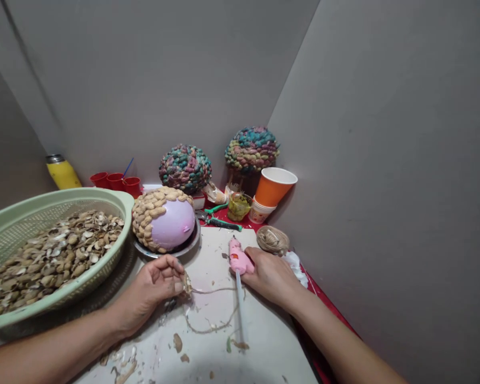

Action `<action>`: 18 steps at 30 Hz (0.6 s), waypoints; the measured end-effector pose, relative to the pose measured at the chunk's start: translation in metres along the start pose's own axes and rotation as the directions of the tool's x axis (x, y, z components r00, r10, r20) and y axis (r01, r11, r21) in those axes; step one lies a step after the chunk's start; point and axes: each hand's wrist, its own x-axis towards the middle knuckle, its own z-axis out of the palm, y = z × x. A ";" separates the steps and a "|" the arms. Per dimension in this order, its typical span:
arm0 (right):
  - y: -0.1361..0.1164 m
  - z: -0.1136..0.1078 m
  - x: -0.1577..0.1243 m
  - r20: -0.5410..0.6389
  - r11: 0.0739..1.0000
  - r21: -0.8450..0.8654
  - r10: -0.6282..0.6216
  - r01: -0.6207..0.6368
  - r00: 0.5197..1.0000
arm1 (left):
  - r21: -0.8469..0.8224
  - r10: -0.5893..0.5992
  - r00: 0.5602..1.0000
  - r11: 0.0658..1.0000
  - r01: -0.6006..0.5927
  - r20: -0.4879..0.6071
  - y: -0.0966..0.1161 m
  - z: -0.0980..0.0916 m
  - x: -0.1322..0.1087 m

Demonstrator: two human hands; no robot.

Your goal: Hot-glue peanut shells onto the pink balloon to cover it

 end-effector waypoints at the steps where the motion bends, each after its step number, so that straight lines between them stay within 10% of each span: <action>1: 0.001 0.000 0.001 0.005 1.000 0.007 0.001 -0.001 1.000 | 0.003 0.001 1.000 1.000 -0.001 0.005 -0.001 0.000 0.000; 12: 0.006 -0.010 0.000 0.030 0.986 0.155 -0.070 0.065 0.997 | -0.006 0.113 0.994 0.994 -0.113 0.008 -0.007 0.003 -0.005; 18: -0.008 -0.046 0.017 -0.149 0.932 0.321 -0.129 0.171 0.980 | 0.027 0.182 0.983 0.983 -0.182 0.005 0.006 0.008 -0.008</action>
